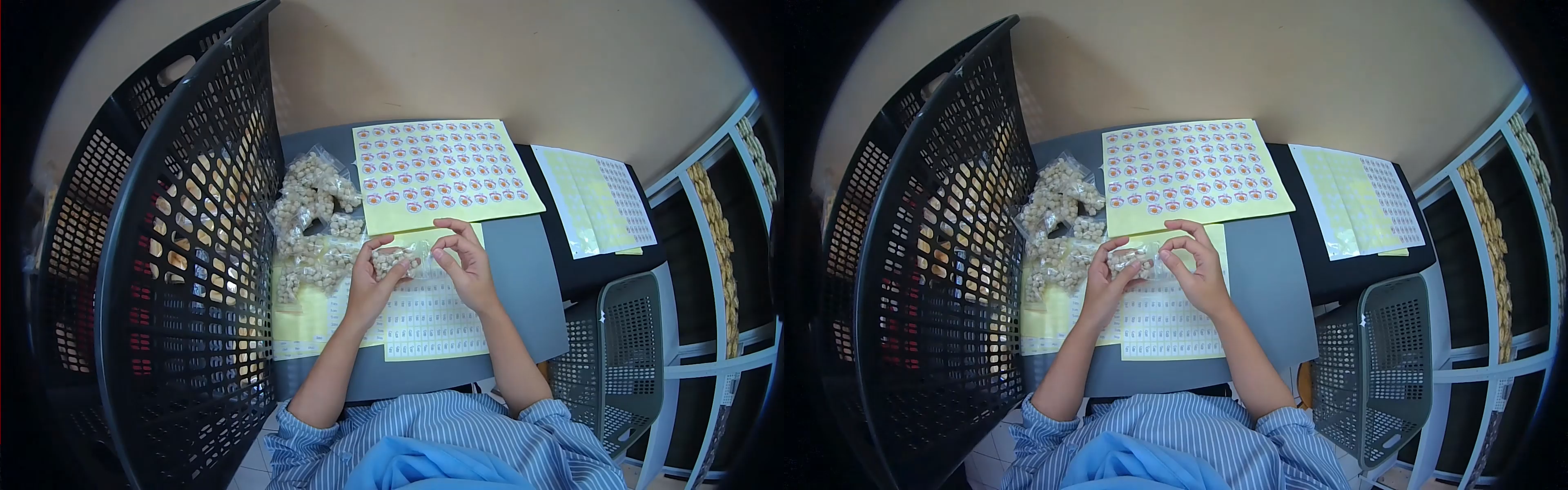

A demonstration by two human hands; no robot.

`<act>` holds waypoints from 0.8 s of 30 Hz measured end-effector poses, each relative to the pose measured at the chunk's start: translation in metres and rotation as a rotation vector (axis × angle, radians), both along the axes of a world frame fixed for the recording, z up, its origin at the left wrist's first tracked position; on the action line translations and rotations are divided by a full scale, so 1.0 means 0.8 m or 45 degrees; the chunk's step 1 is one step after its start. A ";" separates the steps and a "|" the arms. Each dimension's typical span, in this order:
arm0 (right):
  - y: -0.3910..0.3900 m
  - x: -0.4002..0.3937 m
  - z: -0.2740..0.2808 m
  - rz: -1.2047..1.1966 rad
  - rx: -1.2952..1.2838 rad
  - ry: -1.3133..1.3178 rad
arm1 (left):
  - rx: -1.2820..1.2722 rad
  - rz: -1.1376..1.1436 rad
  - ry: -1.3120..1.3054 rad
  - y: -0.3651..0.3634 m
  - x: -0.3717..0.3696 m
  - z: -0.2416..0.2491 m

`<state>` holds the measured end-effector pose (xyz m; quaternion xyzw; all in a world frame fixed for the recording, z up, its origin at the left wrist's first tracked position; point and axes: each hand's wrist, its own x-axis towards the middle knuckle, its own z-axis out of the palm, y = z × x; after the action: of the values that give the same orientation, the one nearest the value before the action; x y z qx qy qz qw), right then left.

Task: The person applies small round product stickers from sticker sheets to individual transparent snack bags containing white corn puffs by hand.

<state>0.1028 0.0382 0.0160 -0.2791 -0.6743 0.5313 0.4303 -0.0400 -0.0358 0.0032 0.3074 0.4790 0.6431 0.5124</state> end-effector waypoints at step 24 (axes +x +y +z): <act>-0.010 -0.008 0.008 -0.108 0.305 -0.210 | 0.049 -0.009 0.331 -0.003 -0.004 -0.017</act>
<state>0.0963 0.0302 0.0226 -0.2967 -0.7535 0.4039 0.4256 -0.0430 -0.0383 -0.0104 0.3997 0.5279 0.6051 0.4421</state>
